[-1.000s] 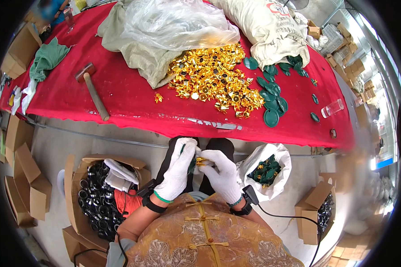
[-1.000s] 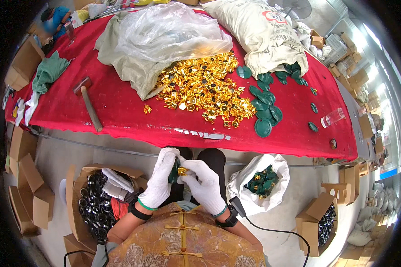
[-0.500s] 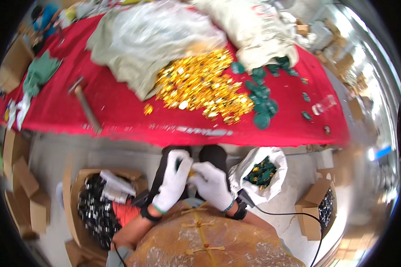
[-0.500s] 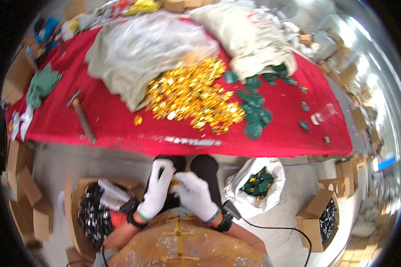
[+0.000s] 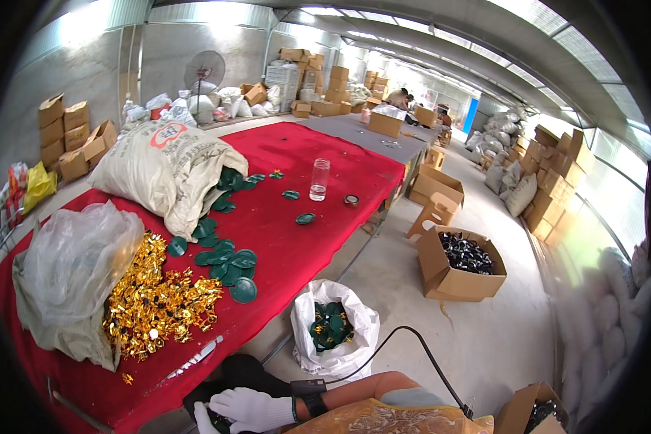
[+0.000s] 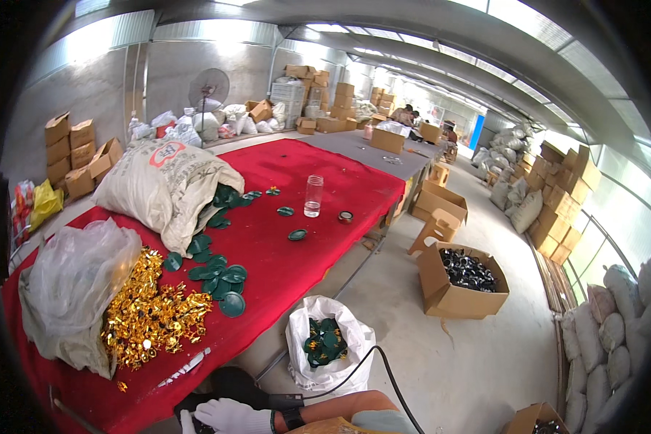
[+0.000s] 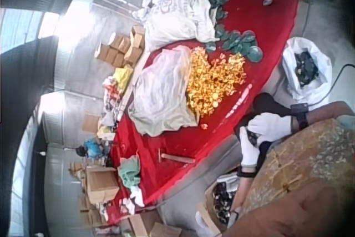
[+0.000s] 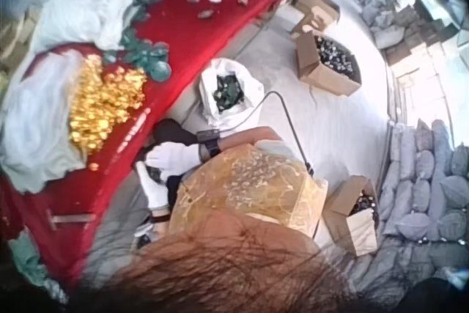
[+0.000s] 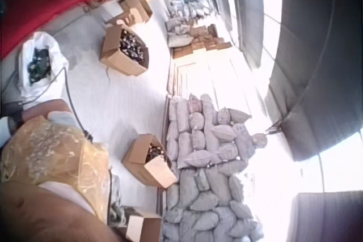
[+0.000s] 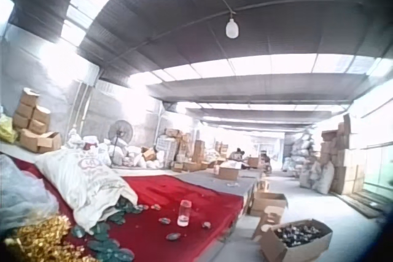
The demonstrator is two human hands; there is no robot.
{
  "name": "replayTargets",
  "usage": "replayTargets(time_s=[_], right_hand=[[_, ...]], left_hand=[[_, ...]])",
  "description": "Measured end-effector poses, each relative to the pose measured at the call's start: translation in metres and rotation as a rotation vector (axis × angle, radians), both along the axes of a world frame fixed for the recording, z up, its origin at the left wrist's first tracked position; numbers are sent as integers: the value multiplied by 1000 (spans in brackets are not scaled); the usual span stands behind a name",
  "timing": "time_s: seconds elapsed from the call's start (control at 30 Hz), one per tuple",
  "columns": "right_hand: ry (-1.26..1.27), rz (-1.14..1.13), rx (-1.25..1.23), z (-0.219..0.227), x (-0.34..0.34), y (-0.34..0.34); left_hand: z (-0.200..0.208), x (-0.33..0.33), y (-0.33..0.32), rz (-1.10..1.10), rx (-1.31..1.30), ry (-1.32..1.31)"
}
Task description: The person picks up a green base and a gold ornament, fits the ornament into the base, and places the assembled piece into a white bag. They then reach into a large white sack to pull out more green bases, scattering them across the table before resuming the assembly.
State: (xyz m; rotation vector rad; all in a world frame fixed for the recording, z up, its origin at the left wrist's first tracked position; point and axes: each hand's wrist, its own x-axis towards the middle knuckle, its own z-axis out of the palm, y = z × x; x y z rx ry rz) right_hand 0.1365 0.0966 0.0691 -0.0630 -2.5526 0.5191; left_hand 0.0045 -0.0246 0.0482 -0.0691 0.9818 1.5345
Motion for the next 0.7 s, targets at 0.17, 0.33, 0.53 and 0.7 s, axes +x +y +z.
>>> replayTargets(time_s=[0.17,0.33,0.53,0.7], right_hand=[[-176,26,132,-5,4,13],[-109,59,133,-11,3,12],[-142,-29,-16,-44,-10,-2],[-224,-48,-105,-77,-12,-3]], left_hand=[[-20,-16,0,-186,26,-275],[29,0,1,-206,-91,-414],[14,6,-8,-110,-16,-90],[13,32,4,-39,46,1672]])
